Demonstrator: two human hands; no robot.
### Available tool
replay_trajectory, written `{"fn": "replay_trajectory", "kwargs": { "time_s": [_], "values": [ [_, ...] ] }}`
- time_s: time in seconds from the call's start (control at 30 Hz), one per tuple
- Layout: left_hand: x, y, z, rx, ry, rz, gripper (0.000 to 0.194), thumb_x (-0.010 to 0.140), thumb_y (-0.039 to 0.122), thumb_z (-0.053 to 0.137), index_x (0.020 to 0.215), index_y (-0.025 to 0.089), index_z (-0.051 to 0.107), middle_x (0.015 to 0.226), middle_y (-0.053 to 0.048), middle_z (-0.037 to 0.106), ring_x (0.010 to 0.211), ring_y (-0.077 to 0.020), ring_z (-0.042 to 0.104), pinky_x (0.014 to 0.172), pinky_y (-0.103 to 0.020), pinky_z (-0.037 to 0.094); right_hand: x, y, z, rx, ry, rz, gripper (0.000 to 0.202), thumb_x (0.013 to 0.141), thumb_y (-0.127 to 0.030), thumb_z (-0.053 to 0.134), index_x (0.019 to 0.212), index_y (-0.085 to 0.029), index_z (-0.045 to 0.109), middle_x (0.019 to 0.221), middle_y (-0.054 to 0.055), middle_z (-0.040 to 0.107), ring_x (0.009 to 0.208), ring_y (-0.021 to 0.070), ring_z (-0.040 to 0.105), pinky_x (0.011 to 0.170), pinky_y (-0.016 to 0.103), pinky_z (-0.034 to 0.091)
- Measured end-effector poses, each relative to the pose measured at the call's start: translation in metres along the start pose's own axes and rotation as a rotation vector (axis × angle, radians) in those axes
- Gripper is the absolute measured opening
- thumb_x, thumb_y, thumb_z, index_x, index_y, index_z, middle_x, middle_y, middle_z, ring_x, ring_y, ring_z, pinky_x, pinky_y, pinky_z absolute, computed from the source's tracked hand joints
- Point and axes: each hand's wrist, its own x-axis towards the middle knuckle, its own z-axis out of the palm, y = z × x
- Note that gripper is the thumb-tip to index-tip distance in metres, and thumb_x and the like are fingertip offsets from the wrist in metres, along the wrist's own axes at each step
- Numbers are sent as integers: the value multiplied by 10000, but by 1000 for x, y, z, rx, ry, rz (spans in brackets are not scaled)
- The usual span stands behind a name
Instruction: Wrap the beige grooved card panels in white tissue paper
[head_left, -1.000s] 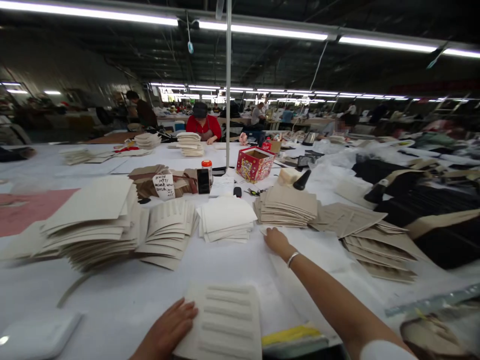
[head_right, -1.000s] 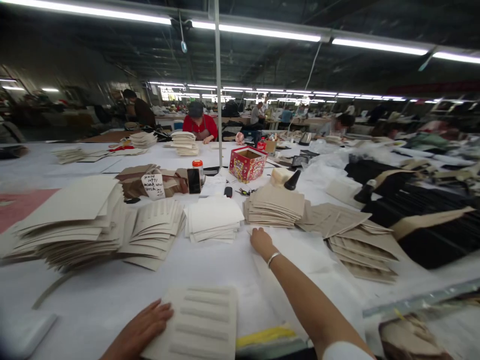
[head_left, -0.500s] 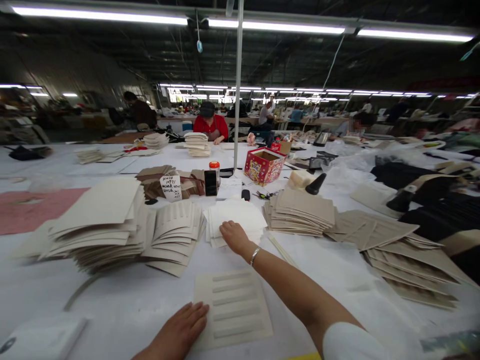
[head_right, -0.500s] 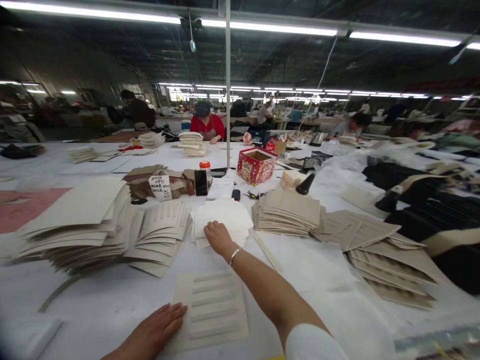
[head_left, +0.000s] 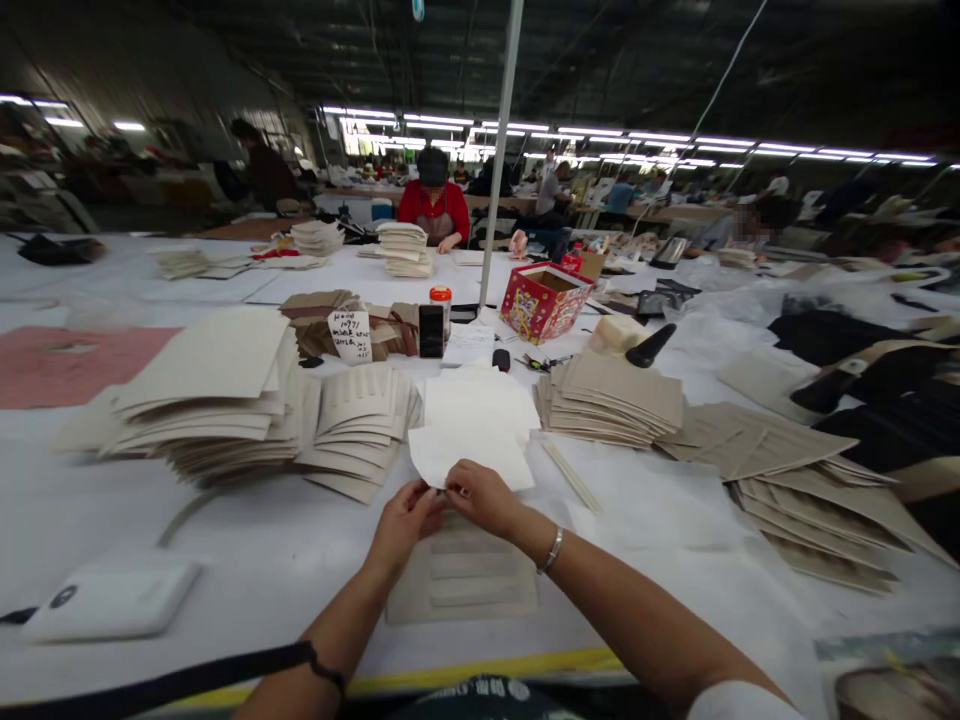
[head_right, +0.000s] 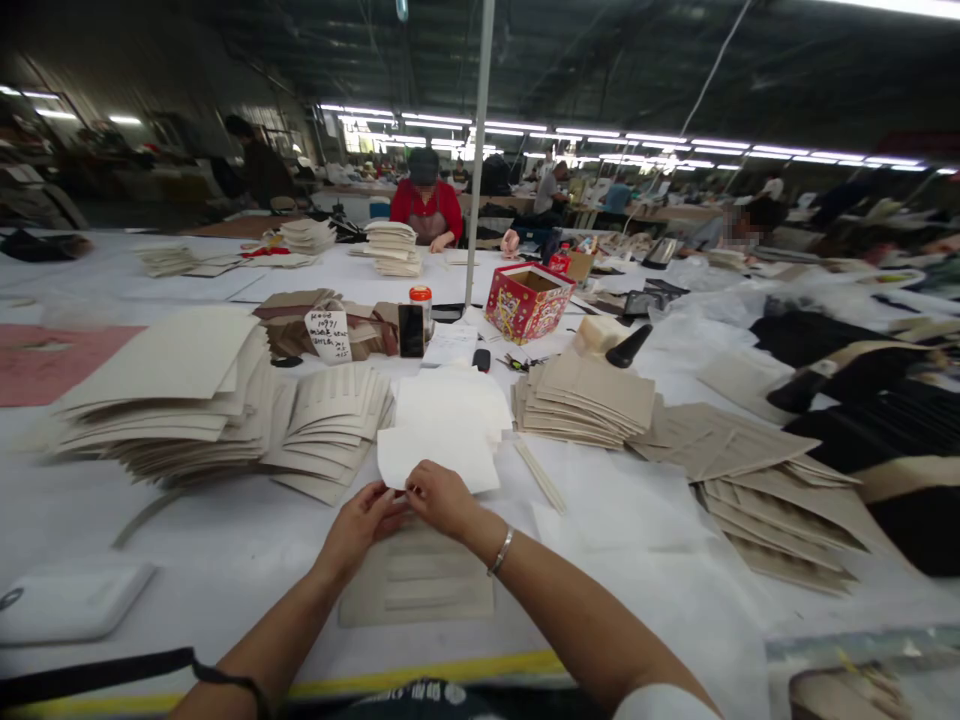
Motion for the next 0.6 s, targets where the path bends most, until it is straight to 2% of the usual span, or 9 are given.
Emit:
{"fn": "replay_trajectory", "kwargs": {
  "time_s": [0.13, 0.23, 0.37, 0.6],
  "values": [
    [-13, -18, 3, -55, 45, -56, 366, 663, 376, 674, 930, 142, 587, 843, -62, 676, 802, -190, 646, 757, -338, 525, -27, -7, 22, 107, -52, 59, 118, 758, -117, 533, 845, -186, 572, 840, 8, 545, 715, 109, 512, 681, 218, 404],
    [-23, -24, 0, -89, 72, -43, 345, 632, 338, 703, 896, 138, 606, 805, -50, 683, 785, -185, 647, 747, -321, 529, -32, -8, 30, 156, -25, 75, 112, 751, -130, 558, 846, -188, 572, 814, 1, 548, 719, 113, 517, 682, 223, 408],
    [-30, -23, 0, -114, 96, -31, 319, 628, 324, 706, 876, 143, 619, 791, -45, 688, 788, -186, 648, 732, -308, 533, -32, -13, 28, 193, 2, 81, 79, 735, -128, 581, 795, -179, 575, 746, -12, 549, 681, 111, 509, 651, 223, 406],
    [-34, -20, 2, -152, 91, -48, 244, 647, 281, 691, 851, 153, 650, 794, -35, 694, 758, -178, 649, 710, -300, 536, -30, -17, 16, 221, -64, -14, 93, 768, -109, 558, 777, -176, 622, 740, -5, 569, 717, 111, 518, 673, 216, 403]
  ]
}}
